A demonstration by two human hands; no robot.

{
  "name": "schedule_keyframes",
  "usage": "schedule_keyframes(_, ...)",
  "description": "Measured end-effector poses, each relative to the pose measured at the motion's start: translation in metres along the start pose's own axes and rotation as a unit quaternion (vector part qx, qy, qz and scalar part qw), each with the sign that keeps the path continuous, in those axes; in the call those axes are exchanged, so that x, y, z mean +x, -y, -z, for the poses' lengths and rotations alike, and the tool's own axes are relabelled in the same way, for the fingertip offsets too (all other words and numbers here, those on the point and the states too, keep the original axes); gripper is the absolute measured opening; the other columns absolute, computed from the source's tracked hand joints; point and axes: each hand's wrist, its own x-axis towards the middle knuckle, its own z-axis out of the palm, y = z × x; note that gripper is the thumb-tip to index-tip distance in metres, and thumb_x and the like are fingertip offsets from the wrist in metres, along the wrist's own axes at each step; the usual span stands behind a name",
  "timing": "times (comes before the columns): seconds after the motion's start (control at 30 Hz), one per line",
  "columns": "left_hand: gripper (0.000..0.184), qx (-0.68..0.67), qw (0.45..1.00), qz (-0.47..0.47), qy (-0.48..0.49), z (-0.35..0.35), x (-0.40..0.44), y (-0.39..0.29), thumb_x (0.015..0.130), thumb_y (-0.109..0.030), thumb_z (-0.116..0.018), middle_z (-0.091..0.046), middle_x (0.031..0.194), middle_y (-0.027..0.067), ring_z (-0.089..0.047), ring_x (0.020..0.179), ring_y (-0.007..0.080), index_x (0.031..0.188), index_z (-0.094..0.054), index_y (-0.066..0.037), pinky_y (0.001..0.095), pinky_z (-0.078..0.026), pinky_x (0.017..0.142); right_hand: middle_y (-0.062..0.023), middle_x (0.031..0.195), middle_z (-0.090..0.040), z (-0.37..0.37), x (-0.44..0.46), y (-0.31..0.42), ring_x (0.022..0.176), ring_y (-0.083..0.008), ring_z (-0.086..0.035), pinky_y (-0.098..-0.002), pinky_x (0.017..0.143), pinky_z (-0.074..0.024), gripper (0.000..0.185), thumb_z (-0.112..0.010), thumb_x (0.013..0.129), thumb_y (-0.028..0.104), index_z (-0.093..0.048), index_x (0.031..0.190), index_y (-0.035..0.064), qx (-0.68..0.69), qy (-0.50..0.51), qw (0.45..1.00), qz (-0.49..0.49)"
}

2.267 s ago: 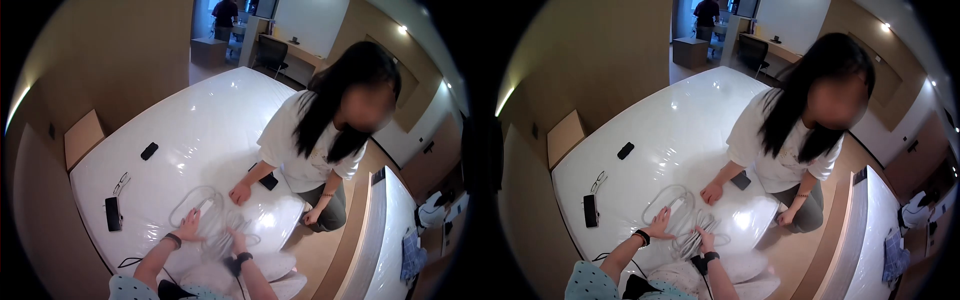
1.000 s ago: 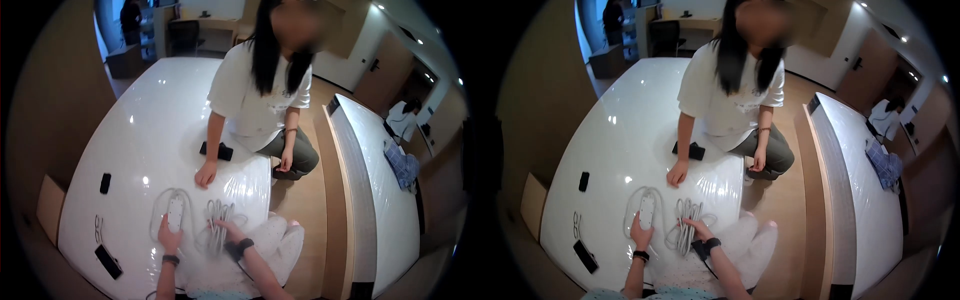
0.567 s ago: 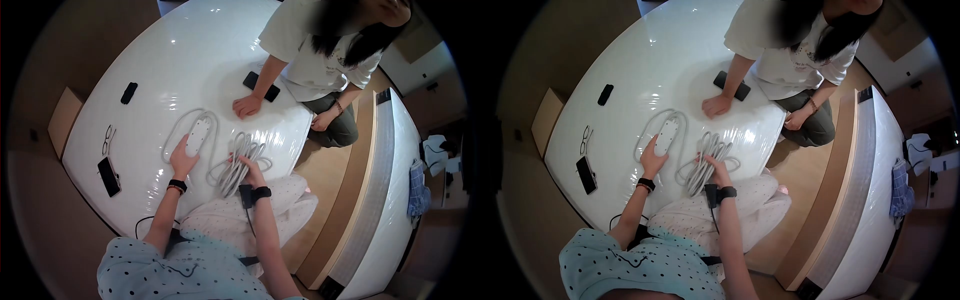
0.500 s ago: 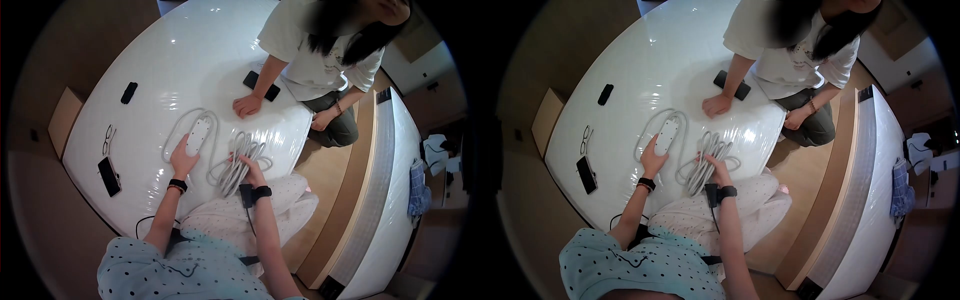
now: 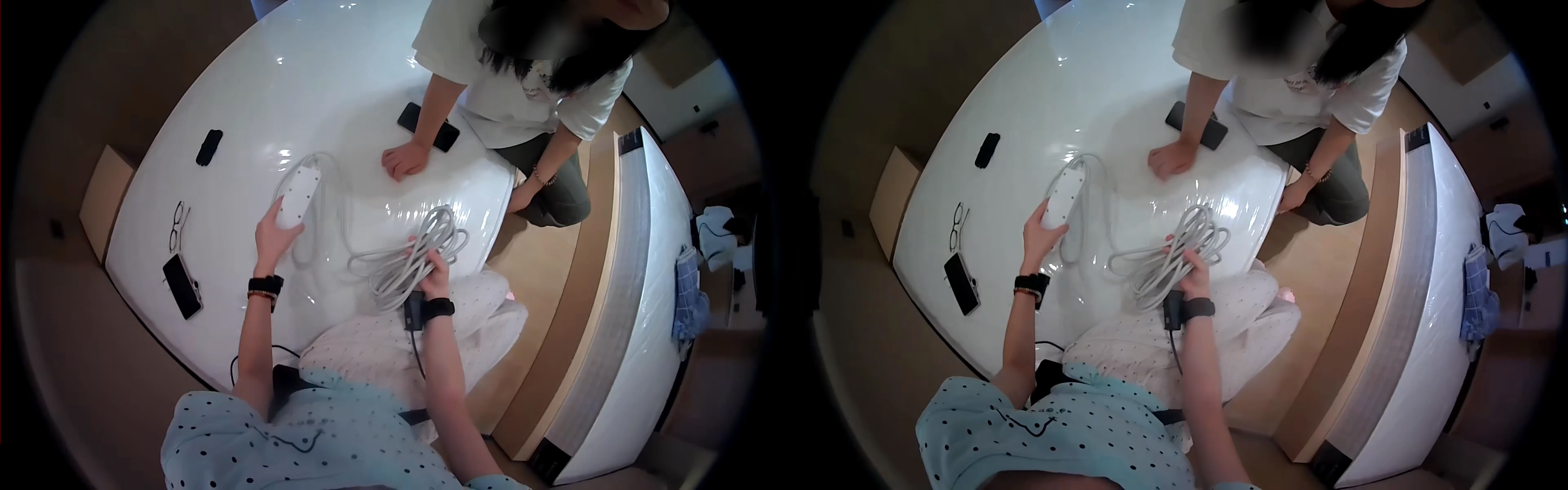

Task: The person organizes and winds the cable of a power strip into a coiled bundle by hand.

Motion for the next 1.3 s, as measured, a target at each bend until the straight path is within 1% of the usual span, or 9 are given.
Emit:
schedule_keyframes(0.17, 0.066, 0.285, 0.931, -0.216, -0.079, -0.001, -0.012, -0.042, 0.065, -0.024, -0.076, -0.052, 0.121, 0.0143, -0.050, 0.113, 0.0250, 0.122, -0.050, -0.005, 0.0350, -0.039, 0.095, -0.0196, 0.104, -0.055, 0.002, -0.002, -0.002, 0.086, -0.0265, -0.060, -0.0339, 0.071, -0.0522, 0.055, -0.065, 0.068, 0.012, -0.045, 0.118, -0.0024, -0.007, 0.123, 0.992, -0.039)
schedule_keyframes(0.2, 0.062, 0.124, 0.969, -0.212, 0.007, -0.014, -0.012, -0.046, 0.070, -0.028, -0.073, -0.048, 0.125, 0.0134, -0.046, 0.116, 0.0243, 0.122, -0.049, -0.005, 0.0350, -0.036, 0.098, -0.0200, 0.102, -0.055, 0.005, -0.002, -0.005, 0.085, -0.0262, -0.060, -0.0331, 0.070, -0.0519, 0.057, -0.067, 0.066, 0.013, -0.046, 0.117, -0.0020, -0.016, 0.166, 0.984, -0.056)
schedule_keyframes(0.4, 0.038, -0.370, 0.785, 0.221, 0.445, -0.132, -0.038, -0.035, 0.092, -0.027, -0.050, -0.056, 0.110, 0.0085, -0.051, 0.107, 0.0176, 0.122, -0.048, -0.003, 0.0314, -0.040, 0.092, -0.0182, 0.093, -0.057, -0.010, -0.010, -0.015, 0.079, -0.0261, -0.058, -0.0333, 0.071, -0.0490, 0.065, -0.075, 0.060, 0.020, -0.048, 0.115, -0.0005, 0.014, 0.305, 0.952, -0.038)
schedule_keyframes(0.5, 0.037, -0.211, 0.776, 0.172, 0.569, -0.121, -0.028, -0.054, 0.090, -0.029, -0.054, -0.059, 0.085, 0.0069, -0.059, 0.083, 0.0162, 0.113, -0.049, -0.001, 0.0309, -0.047, 0.078, -0.0176, 0.096, -0.055, -0.001, -0.023, -0.007, 0.082, -0.0256, -0.057, -0.0334, 0.073, -0.0485, 0.063, -0.074, 0.063, 0.018, -0.046, 0.117, 0.0000, -0.004, 0.220, 0.975, -0.029)
schedule_keyframes(0.63, 0.018, -0.448, 0.806, 0.123, 0.367, -0.095, -0.031, -0.062, 0.093, -0.023, -0.049, -0.052, 0.072, 0.0006, -0.045, 0.060, 0.0087, 0.099, -0.050, -0.006, 0.0249, -0.040, 0.059, -0.0173, 0.102, -0.054, -0.009, -0.017, -0.002, 0.086, -0.0258, -0.057, -0.0343, 0.077, -0.0494, 0.053, -0.066, 0.069, 0.011, -0.046, 0.117, 0.0010, 0.060, 0.233, 0.970, -0.018)
schedule_keyframes(0.73, 0.021, -0.508, 0.825, 0.128, 0.214, -0.064, -0.020, -0.077, 0.092, -0.019, -0.051, -0.050, 0.074, -0.0003, -0.040, 0.058, 0.0064, 0.107, -0.049, -0.004, 0.0217, -0.037, 0.055, -0.0167, 0.101, -0.055, -0.020, -0.022, 0.000, 0.084, -0.0249, -0.058, -0.0328, 0.073, -0.0500, 0.046, -0.060, 0.074, 0.010, -0.047, 0.117, 0.0009, 0.047, -0.043, 0.998, 0.005)
schedule_keyframes(0.83, 0.031, -0.571, 0.790, 0.103, 0.197, -0.038, -0.014, -0.093, 0.092, -0.019, -0.051, -0.051, 0.074, 0.0023, -0.043, 0.058, 0.0067, 0.118, -0.046, -0.004, 0.0208, -0.035, 0.052, -0.0149, 0.096, -0.060, -0.007, -0.011, 0.004, 0.079, -0.0204, -0.059, -0.0306, 0.070, -0.0500, 0.042, -0.056, 0.079, 0.012, -0.047, 0.117, -0.0019, 0.026, -0.130, 0.991, -0.016)
schedule_keyframes(0.93, 0.041, -0.391, 0.891, 0.031, 0.228, -0.038, -0.015, -0.099, 0.092, -0.022, -0.050, -0.055, 0.087, 0.0041, -0.043, 0.061, 0.0054, 0.126, -0.041, -0.002, 0.0204, -0.036, 0.052, -0.0140, 0.093, -0.062, -0.005, -0.008, 0.005, 0.078, -0.0181, -0.059, -0.0286, 0.069, -0.0495, 0.043, -0.057, 0.079, 0.014, -0.047, 0.118, -0.0032, -0.009, -0.159, 0.987, -0.029)
schedule_keyframes(1.3, 0.052, -0.234, 0.876, 0.030, 0.420, -0.122, -0.060, -0.123, 0.090, -0.031, -0.051, -0.050, 0.118, 0.0170, -0.051, 0.105, 0.0218, 0.128, -0.033, 0.002, 0.0301, -0.043, 0.086, -0.0096, 0.101, -0.061, -0.019, -0.016, -0.003, 0.087, -0.0162, -0.058, -0.0302, 0.076, -0.0480, 0.037, -0.061, 0.078, 0.007, -0.051, 0.113, 0.0031, -0.064, -0.121, 0.991, 0.005)
